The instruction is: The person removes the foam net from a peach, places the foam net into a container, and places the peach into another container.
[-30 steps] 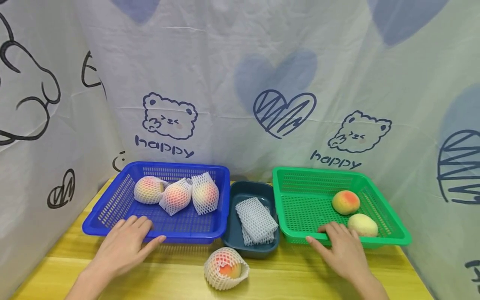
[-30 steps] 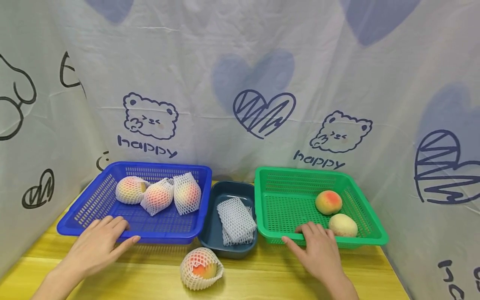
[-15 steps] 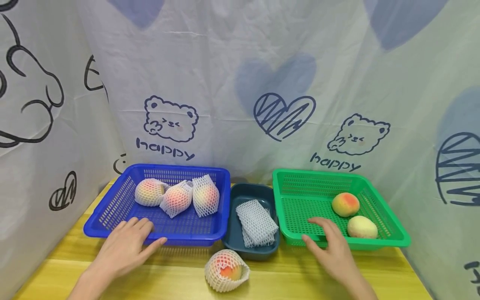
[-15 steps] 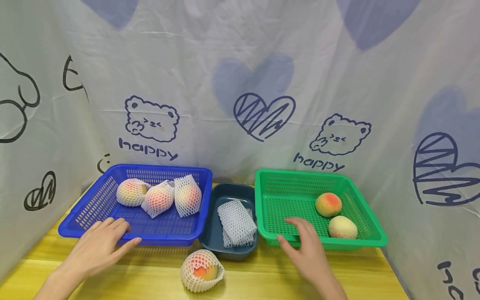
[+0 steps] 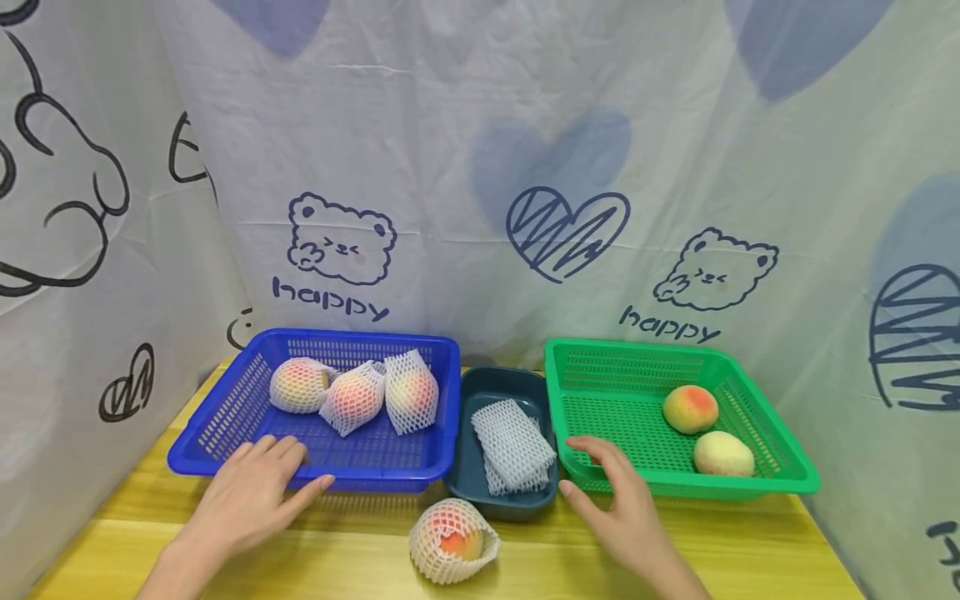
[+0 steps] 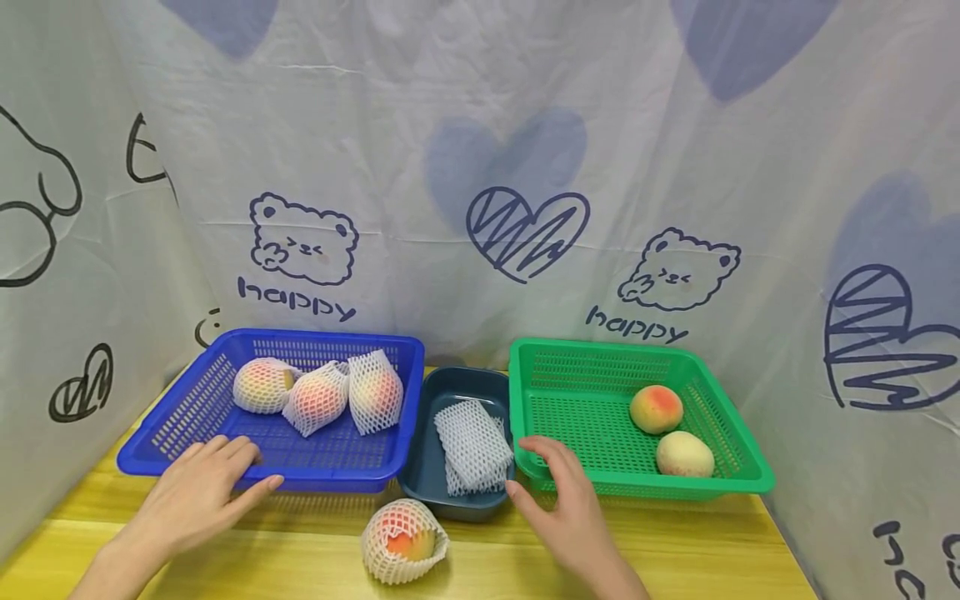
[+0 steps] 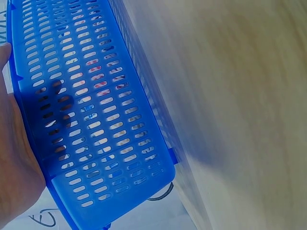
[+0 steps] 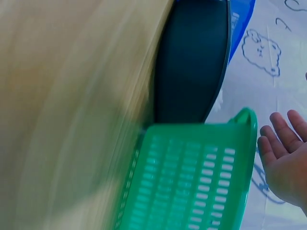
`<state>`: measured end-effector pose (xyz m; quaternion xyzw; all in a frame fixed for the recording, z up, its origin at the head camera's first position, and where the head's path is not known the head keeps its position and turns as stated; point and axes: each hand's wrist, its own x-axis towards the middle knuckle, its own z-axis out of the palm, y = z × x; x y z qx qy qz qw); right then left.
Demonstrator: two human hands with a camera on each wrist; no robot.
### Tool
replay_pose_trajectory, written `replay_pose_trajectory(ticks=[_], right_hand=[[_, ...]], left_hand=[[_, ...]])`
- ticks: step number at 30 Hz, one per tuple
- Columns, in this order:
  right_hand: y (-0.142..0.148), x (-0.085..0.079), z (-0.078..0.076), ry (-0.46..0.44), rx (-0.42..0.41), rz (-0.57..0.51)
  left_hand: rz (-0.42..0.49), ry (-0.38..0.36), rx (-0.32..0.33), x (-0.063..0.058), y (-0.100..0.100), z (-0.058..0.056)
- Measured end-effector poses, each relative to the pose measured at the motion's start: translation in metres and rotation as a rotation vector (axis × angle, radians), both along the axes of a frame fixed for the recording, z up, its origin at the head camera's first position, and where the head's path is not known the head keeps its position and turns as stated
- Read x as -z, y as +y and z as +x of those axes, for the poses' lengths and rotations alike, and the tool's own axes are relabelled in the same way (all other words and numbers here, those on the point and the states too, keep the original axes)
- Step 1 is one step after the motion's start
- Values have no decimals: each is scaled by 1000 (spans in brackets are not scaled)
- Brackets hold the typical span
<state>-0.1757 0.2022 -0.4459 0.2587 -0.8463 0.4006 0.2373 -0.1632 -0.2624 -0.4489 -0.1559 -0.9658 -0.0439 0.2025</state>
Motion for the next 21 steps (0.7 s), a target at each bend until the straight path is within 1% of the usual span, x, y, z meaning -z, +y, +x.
replay_pose_trajectory(ticks=[5, 13, 21], right_hand=[[-14, 3, 3, -36, -50, 9], [-35, 11, 8, 0, -151, 79], [-56, 21, 12, -4, -268, 166]], left_hand=[[1, 1, 0, 0, 0, 0], [-2, 1, 1, 2, -1, -1], [0, 19, 10, 3, -1, -1]])
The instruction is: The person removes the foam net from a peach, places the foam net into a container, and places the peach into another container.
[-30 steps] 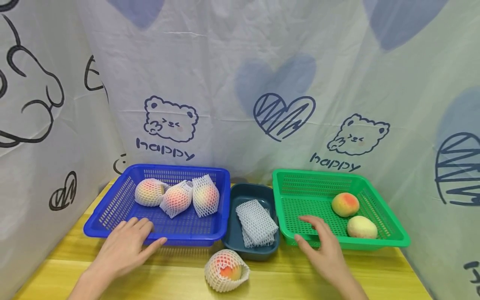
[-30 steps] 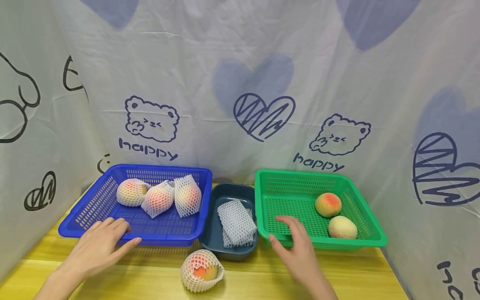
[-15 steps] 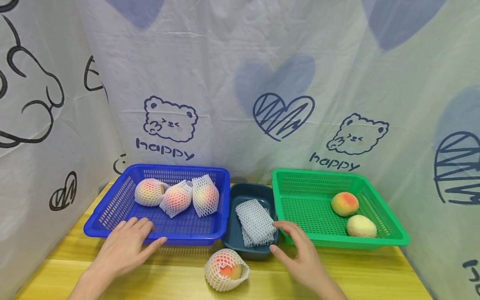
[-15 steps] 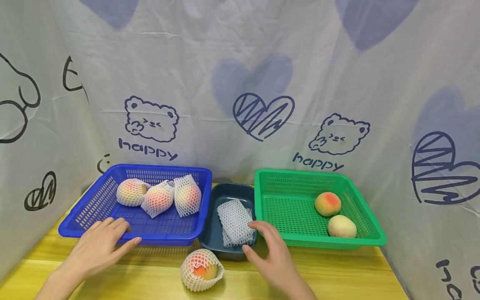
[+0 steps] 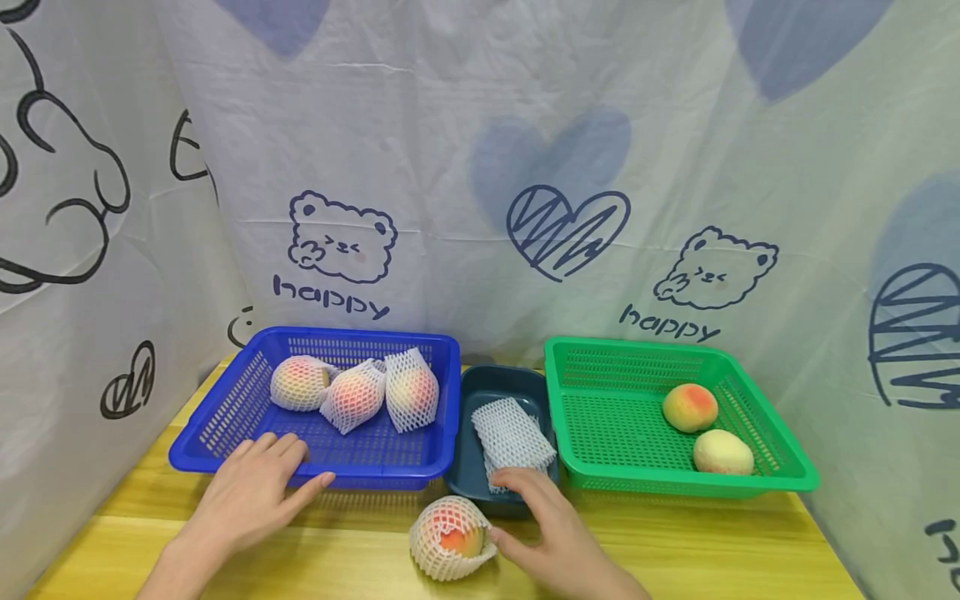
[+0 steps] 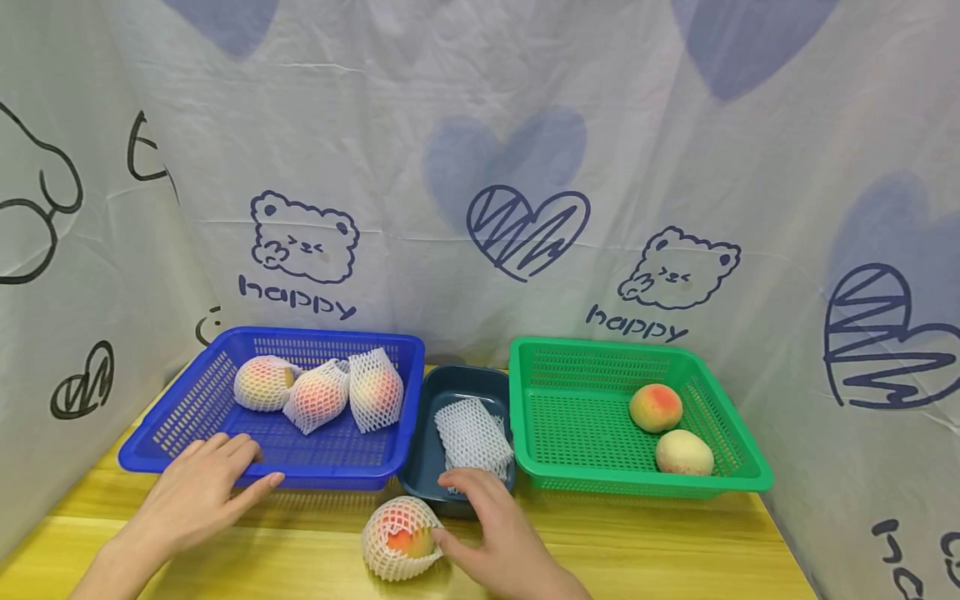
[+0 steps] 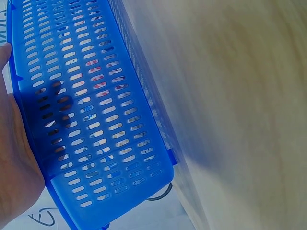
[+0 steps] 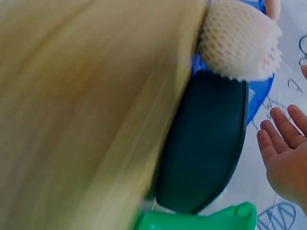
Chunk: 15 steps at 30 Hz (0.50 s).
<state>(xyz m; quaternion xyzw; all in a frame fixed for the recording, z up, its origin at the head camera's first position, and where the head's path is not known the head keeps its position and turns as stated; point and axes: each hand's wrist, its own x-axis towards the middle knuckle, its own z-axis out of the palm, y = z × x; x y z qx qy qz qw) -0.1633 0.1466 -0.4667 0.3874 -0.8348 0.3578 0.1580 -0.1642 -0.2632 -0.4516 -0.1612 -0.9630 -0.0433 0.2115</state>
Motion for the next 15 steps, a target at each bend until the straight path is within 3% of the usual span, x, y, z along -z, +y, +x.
replay_pose_trajectory(ticks=[8, 15], right_hand=[[-19, 6, -2, 64, -143, 87], [-33, 6, -2, -17, -238, 143]], left_hand=[[-3, -3, -4, -1, 0, 1], [0, 2, -1, -1, 0, 1]])
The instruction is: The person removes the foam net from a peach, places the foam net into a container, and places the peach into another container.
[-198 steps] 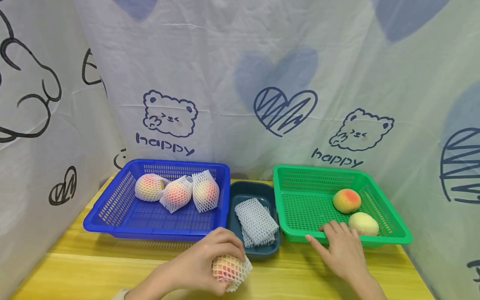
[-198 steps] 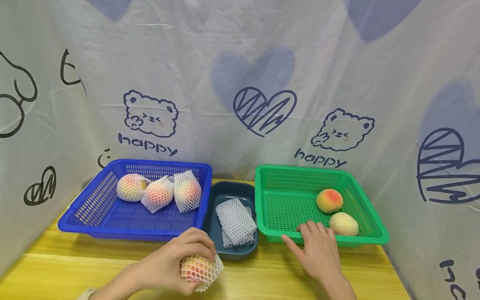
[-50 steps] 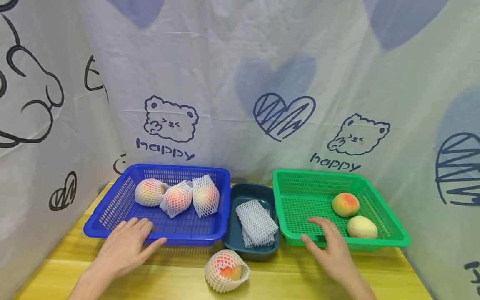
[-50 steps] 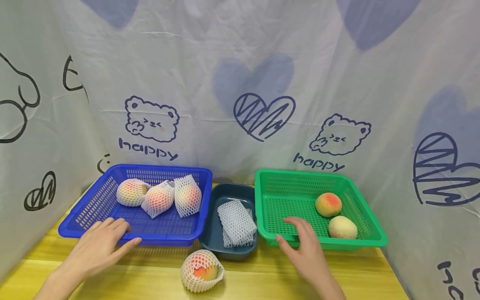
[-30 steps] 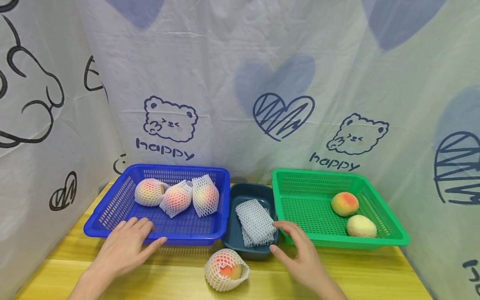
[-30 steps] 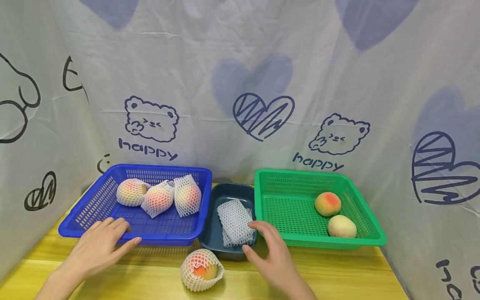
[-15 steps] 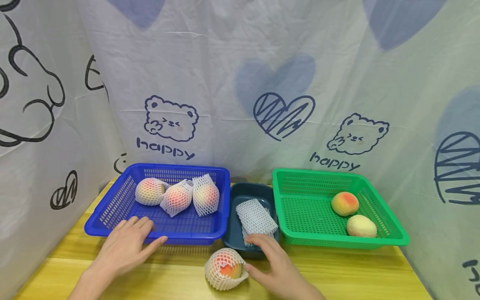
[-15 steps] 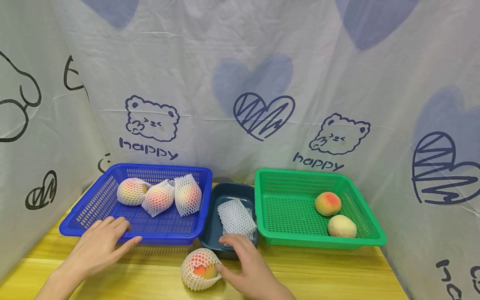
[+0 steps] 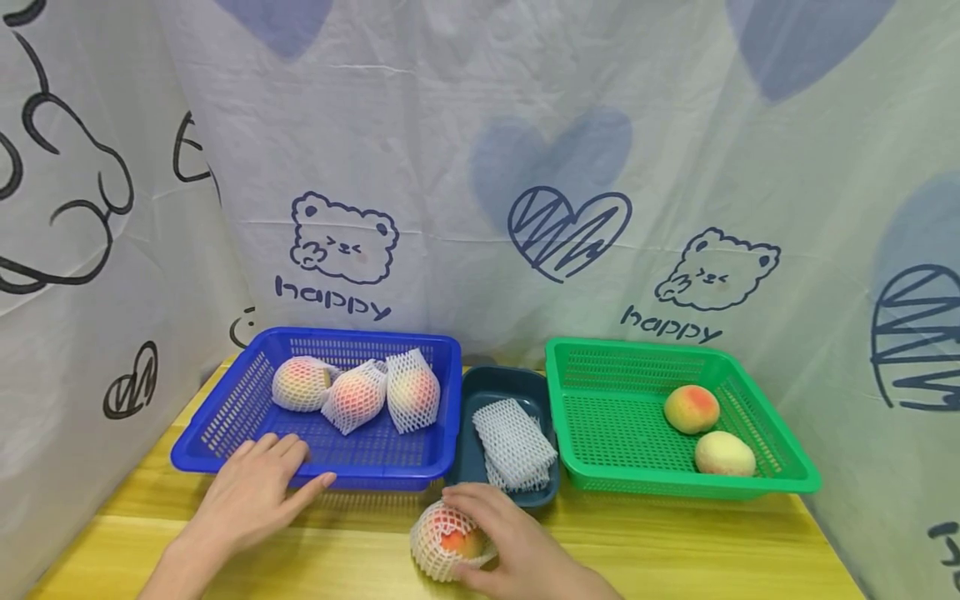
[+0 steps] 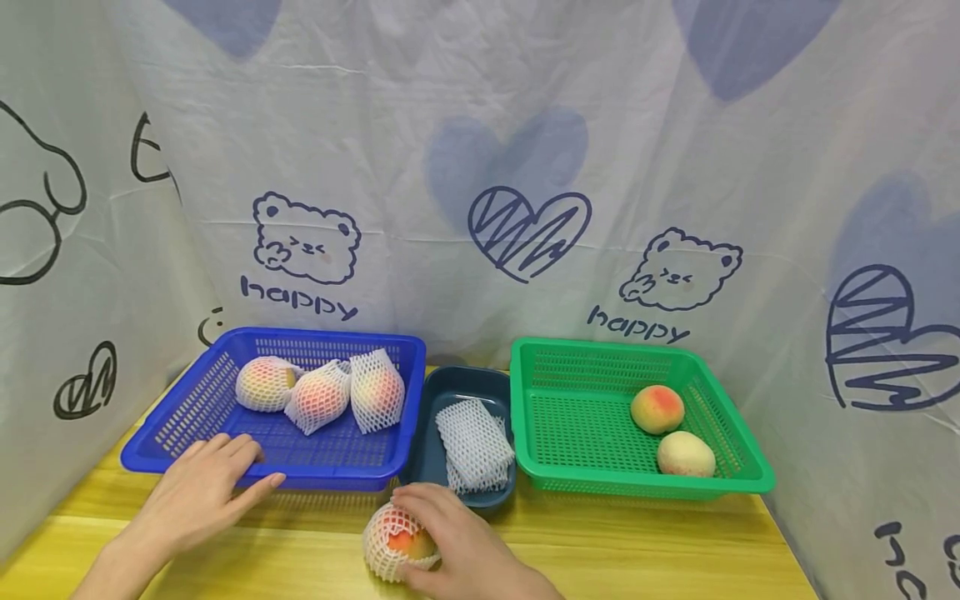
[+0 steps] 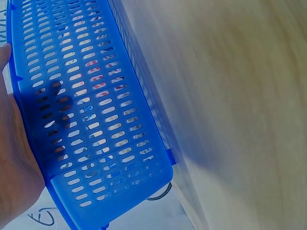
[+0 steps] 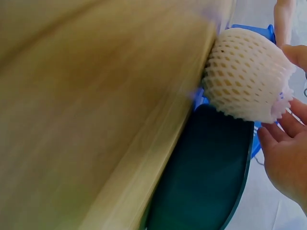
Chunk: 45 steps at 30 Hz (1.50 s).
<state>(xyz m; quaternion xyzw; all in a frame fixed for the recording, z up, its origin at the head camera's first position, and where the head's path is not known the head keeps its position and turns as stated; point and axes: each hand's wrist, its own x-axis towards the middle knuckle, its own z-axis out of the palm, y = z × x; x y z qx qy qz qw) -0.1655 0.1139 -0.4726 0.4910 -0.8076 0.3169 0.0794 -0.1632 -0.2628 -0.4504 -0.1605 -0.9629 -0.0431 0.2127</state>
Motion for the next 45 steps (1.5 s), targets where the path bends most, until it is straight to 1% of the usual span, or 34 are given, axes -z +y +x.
replay_pose_trajectory(ticks=[4, 7, 11, 15, 22, 30, 35, 41, 45], right_hand=[[-7, -1, -1, -11, -25, 38], [-10, -2, -2, -50, -28, 70], [-13, -3, -3, -81, -24, 143], [-16, -2, -5, -70, -47, 182], [-18, 0, -6, -11, -77, 151], [-21, 3, -8, 95, -120, 91], [-23, 5, -10, 105, -139, 66], [-22, 3, -12, 102, -155, 75], [-22, 3, -12, 77, -165, 67]], left_hand=[[0, -3, -4, 1, 0, 0], [0, -6, -4, 1, 0, 0], [0, -14, -6, 1, 0, 1], [0, -11, -7, 1, 0, 1], [-1, -5, -3, 0, 0, 1], [-3, -9, -7, 1, 0, 2], [-1, -12, -12, 1, 0, 1], [-1, -8, -9, 1, 0, 0], [-2, -6, -7, 0, 1, 0]])
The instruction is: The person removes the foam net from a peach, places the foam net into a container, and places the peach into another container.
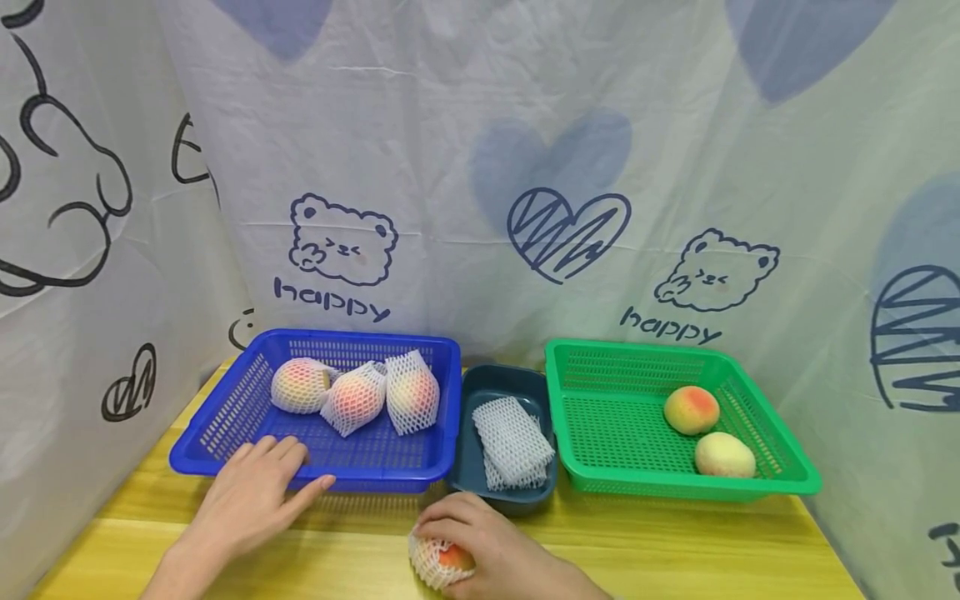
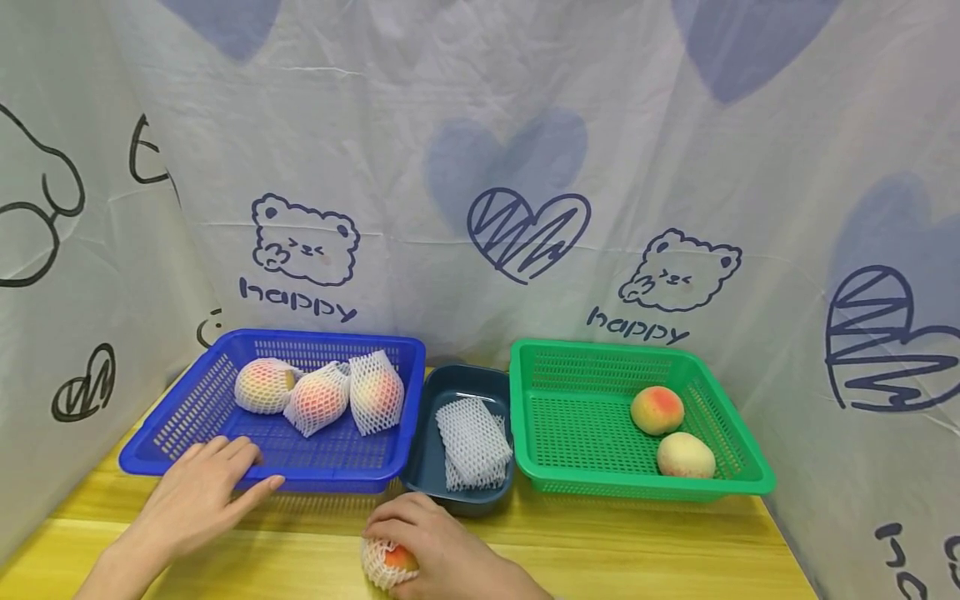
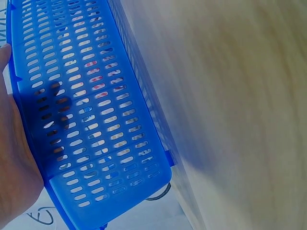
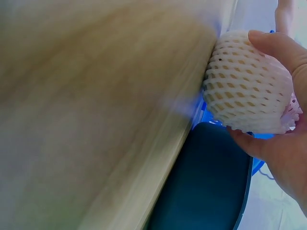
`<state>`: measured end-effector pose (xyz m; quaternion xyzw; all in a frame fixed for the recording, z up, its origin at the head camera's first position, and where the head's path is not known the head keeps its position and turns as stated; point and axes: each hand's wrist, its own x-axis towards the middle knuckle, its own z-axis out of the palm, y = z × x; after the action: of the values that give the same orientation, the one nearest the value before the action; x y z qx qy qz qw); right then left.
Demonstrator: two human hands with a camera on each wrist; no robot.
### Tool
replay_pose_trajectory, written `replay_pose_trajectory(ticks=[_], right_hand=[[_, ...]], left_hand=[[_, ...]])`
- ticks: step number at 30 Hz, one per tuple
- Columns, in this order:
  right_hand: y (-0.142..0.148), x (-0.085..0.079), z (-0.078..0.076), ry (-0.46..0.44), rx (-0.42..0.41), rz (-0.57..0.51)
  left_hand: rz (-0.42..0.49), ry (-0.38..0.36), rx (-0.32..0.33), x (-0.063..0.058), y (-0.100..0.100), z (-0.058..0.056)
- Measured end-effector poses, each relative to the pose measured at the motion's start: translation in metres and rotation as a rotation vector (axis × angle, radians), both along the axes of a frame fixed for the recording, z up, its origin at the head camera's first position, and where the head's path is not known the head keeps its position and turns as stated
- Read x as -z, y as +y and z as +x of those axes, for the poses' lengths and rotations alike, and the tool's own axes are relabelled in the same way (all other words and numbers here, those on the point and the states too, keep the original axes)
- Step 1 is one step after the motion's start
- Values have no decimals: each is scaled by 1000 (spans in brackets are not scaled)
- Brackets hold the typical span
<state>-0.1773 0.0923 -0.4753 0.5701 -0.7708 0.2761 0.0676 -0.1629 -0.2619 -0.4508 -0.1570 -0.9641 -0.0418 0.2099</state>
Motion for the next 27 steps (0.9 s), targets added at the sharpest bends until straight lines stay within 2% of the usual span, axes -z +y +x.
replay_pose_trajectory(ticks=[8, 13, 18, 21, 24, 27], right_hand=[[2, 1, 1, -113, -1, -25], [4, 1, 1, -75, -22, -22], [5, -1, 2, -113, -53, -23], [5, -2, 2, -93, -64, -53], [5, -4, 2, -28, -67, -104], [6, -6, 2, -21, -55, -142]], left_hand=[[2, 6, 4, -1, 0, 0], [3, 6, 5, 0, 0, 0], [4, 1, 3, 1, 1, 1], [8, -2, 0, 1, 1, 1], [13, 3, 0, 1, 0, 1], [16, 8, -2, 2, -1, 0]])
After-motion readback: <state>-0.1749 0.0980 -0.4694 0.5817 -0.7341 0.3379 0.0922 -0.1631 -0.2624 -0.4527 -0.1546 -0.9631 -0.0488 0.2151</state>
